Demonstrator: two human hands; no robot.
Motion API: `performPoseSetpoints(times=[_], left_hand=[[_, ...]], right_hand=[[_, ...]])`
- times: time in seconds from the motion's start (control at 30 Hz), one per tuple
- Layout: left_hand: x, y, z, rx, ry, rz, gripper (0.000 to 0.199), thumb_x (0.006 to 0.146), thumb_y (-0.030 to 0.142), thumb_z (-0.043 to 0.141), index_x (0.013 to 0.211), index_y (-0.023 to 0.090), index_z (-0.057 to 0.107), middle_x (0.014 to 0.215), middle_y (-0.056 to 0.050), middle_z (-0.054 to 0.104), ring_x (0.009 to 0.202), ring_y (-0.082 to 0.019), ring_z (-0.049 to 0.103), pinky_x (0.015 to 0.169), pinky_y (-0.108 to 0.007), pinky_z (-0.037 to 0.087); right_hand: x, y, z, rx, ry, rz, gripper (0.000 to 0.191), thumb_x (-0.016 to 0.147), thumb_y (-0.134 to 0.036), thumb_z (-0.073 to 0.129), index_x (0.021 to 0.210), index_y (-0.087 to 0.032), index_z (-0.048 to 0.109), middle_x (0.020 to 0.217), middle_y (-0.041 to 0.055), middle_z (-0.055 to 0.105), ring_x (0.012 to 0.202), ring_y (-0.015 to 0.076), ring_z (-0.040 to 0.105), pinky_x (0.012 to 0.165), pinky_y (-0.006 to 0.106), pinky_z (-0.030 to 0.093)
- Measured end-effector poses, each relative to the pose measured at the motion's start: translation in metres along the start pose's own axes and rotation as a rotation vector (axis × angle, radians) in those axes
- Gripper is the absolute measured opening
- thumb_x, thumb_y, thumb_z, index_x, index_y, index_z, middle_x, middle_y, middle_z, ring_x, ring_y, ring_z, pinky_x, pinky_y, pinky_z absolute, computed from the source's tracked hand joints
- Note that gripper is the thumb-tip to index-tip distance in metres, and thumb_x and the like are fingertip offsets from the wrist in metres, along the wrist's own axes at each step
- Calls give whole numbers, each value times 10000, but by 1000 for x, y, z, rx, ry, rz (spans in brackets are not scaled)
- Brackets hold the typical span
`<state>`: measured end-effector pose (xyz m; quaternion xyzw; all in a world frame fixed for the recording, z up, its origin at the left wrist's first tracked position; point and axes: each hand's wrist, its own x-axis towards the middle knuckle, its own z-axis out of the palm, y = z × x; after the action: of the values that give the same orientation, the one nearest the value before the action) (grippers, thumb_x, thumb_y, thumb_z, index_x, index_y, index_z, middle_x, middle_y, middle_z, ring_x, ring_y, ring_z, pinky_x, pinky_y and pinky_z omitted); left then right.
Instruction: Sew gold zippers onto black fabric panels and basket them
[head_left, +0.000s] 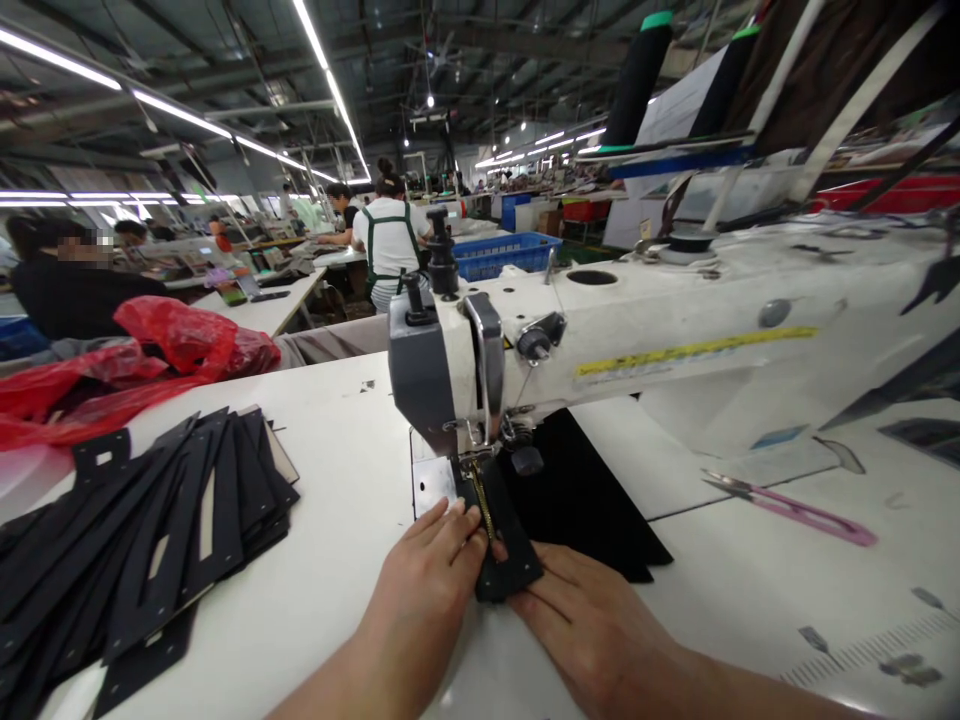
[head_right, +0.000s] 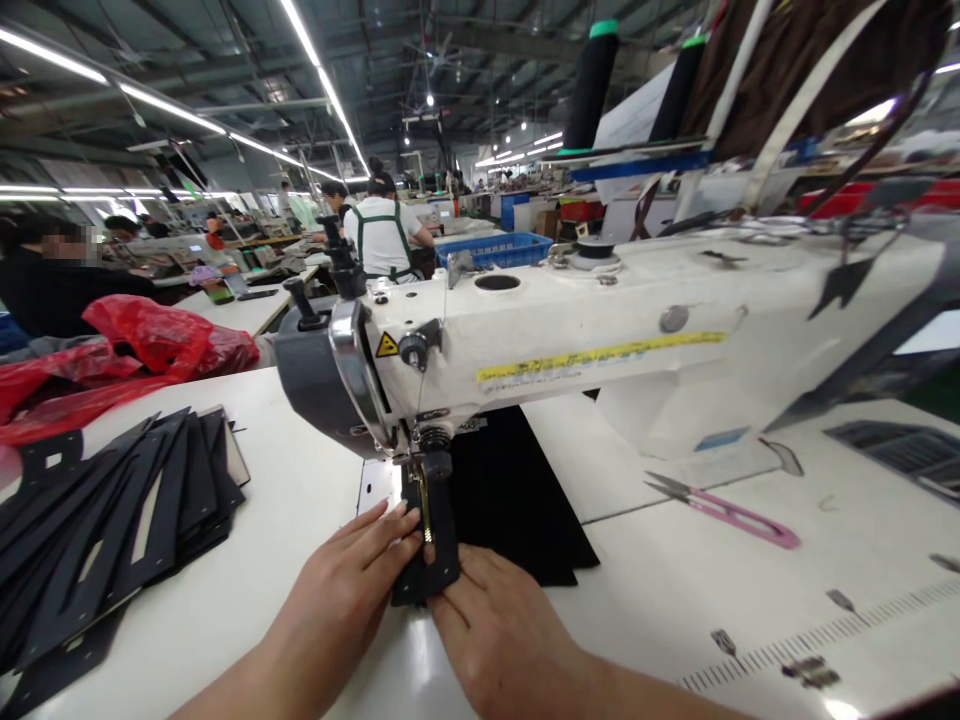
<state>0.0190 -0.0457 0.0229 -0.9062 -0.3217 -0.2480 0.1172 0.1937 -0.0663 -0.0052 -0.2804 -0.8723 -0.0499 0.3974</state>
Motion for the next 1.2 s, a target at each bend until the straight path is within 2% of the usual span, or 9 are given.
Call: performPoseSetpoints(times=[0.17, 0.47, 0.67, 0.77, 0.9, 1.03, 1.2], left_hand=[[6, -8, 4, -10, 48, -3, 268, 900, 75, 356, 908, 110, 622, 941, -104, 675, 890, -191, 649, 865, -360, 534], [3, -26, 20, -43, 16, -63, 226, 874, 113, 391, 969, 178, 585, 981, -96, 620, 958, -222, 599, 796, -347, 545], [9, -35, 33, -26, 52, -155, 195, 841, 85, 423, 804, 179, 590, 815, -58, 598, 740, -173, 605, 661, -284, 546], [6, -33, 29, -15, 65, -137, 196, 846, 83, 418, 859, 166, 595, 838, -66, 617, 813, -193, 619, 765, -339, 537], [-4, -21, 15, -4, 45, -66, 228, 894, 88, 371, 955, 145, 582, 877, -65, 645, 860, -185, 632, 930, -434, 446], [-5, -13, 9, 45, 50, -36, 273, 934, 87, 314, 893, 139, 579, 830, -50, 649, 739, -148, 642, 929, -439, 429], [0, -15, 11, 54, 46, -30, 291, 942, 92, 299, 867, 133, 578, 764, -33, 631, 678, -138, 629, 902, -417, 438]], right_hand=[[7, 8, 6, -10, 3, -4, 357, 919, -83, 317, 794, -89, 651, 787, 94, 663, 776, 199, 599, 752, 306, 523], [18, 25, 15, 20, -37, -2, 311, 905, -79, 339, 843, -100, 642, 805, 96, 663, 789, 209, 594, 727, 318, 523], [28, 35, 18, 17, -70, 9, 320, 899, -61, 326, 889, -99, 644, 818, 83, 667, 756, 207, 599, 702, 321, 536], [29, 32, 16, -9, -55, -2, 346, 907, -58, 305, 899, -91, 650, 826, 84, 671, 765, 207, 605, 695, 313, 540], [20, 20, 10, -68, 15, -15, 368, 909, -72, 300, 844, -73, 662, 793, 98, 668, 770, 224, 603, 708, 339, 536], [14, 15, 5, -55, -17, 20, 350, 904, -79, 320, 854, -82, 667, 799, 97, 666, 784, 220, 607, 725, 335, 532], [17, 20, 6, -39, -25, 33, 333, 878, -61, 337, 844, -90, 667, 783, 95, 664, 780, 211, 607, 742, 328, 523]])
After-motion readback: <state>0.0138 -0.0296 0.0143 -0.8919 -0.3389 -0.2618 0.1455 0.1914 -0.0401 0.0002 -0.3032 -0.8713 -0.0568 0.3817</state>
